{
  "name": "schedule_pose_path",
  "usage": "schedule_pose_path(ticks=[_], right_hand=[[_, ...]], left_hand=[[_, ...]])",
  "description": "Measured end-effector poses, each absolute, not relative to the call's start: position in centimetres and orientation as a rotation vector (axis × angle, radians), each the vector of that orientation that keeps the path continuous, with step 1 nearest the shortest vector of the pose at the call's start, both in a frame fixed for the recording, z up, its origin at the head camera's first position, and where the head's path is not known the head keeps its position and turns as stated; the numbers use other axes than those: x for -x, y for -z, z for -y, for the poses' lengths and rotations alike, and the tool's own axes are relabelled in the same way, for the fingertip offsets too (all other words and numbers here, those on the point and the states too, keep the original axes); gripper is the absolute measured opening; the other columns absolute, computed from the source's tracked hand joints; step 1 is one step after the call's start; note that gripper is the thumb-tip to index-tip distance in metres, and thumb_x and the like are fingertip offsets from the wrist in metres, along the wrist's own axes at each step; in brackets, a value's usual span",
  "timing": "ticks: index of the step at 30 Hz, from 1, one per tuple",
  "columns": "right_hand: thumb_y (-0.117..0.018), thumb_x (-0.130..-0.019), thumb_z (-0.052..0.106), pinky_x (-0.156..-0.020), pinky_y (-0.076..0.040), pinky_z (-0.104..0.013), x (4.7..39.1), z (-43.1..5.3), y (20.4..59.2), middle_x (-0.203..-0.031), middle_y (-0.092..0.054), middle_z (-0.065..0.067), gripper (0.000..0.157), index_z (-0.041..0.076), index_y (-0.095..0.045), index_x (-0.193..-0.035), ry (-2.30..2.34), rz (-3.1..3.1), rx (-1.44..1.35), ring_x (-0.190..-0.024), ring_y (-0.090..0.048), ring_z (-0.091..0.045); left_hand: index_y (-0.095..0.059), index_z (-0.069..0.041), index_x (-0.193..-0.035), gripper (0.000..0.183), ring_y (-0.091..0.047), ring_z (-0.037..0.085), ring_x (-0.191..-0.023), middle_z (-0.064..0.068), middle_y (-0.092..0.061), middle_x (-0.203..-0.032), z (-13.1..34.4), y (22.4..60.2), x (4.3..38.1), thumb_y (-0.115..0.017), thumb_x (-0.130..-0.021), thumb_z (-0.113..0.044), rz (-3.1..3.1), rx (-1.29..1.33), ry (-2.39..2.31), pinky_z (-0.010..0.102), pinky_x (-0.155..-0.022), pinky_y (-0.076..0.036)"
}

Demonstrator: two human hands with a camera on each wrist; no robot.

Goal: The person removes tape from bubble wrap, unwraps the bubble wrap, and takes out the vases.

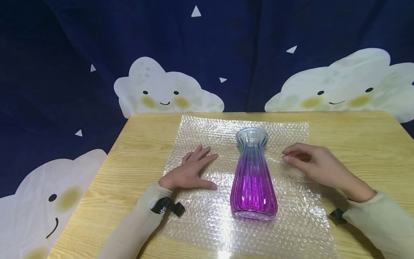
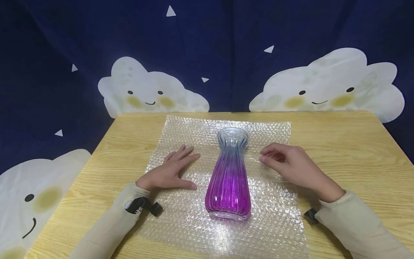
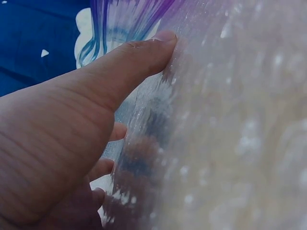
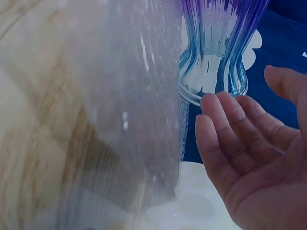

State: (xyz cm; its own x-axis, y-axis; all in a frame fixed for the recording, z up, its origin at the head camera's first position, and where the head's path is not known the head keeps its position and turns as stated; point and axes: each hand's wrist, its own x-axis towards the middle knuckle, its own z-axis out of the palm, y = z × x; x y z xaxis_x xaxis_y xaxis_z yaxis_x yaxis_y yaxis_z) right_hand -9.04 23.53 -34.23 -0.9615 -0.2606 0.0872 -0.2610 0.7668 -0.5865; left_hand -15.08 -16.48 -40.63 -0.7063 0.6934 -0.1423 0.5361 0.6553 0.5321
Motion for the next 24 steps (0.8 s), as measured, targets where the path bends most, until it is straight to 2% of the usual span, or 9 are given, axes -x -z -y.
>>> schedule_pose_path(ticks=[4, 11, 17, 24], right_hand=[[-0.066, -0.102, 0.035, -0.080, -0.057, -0.016, 9.3, -23.3, 34.1, -0.104, -0.079, -0.001, 0.028, 0.015, -0.073, -0.120, -1.049, 3.004, -0.358, -0.089, -0.068, 0.005], [-0.060, -0.105, 0.037, -0.072, -0.062, -0.028, 9.5, -23.0, 34.2, -0.101, -0.078, -0.007, 0.037, 0.009, -0.064, -0.129, -1.309, 3.041, -0.264, -0.085, -0.074, -0.014], [-0.058, -0.107, 0.034, -0.078, -0.063, -0.028, 9.7, -22.9, 34.6, -0.107, -0.078, -0.012, 0.040, 0.004, -0.059, -0.134, -1.462, 3.016, -0.268, -0.090, -0.074, -0.012], [-0.054, -0.108, 0.034, -0.081, -0.065, -0.031, 10.0, -22.4, 34.7, -0.112, -0.075, -0.021, 0.047, -0.002, -0.052, -0.138, -1.684, 2.961, -0.236, -0.093, -0.076, -0.017]], left_hand=[[-0.026, -0.027, -0.165, 0.106, 0.007, 0.037, -0.164, 0.010, -0.004, -0.177, 16.5, 40.6, 15.1, -0.078, -0.081, -0.064, -2.540, -0.979, -0.651, 0.067, -0.130, 0.000], [-0.026, -0.026, -0.165, 0.106, 0.007, 0.038, -0.164, 0.011, -0.004, -0.177, 16.5, 40.4, 15.0, -0.079, -0.081, -0.063, -2.535, -0.977, -0.662, 0.067, -0.130, 0.000], [-0.026, -0.026, -0.165, 0.106, 0.008, 0.037, -0.164, 0.011, -0.004, -0.177, 16.5, 40.5, 15.1, -0.079, -0.081, -0.063, -2.533, -0.975, -0.667, 0.066, -0.130, 0.000], [-0.026, -0.026, -0.165, 0.106, 0.008, 0.037, -0.164, 0.010, -0.003, -0.177, 16.5, 40.5, 15.1, -0.079, -0.081, -0.064, -2.533, -0.969, -0.667, 0.066, -0.130, 0.000]])
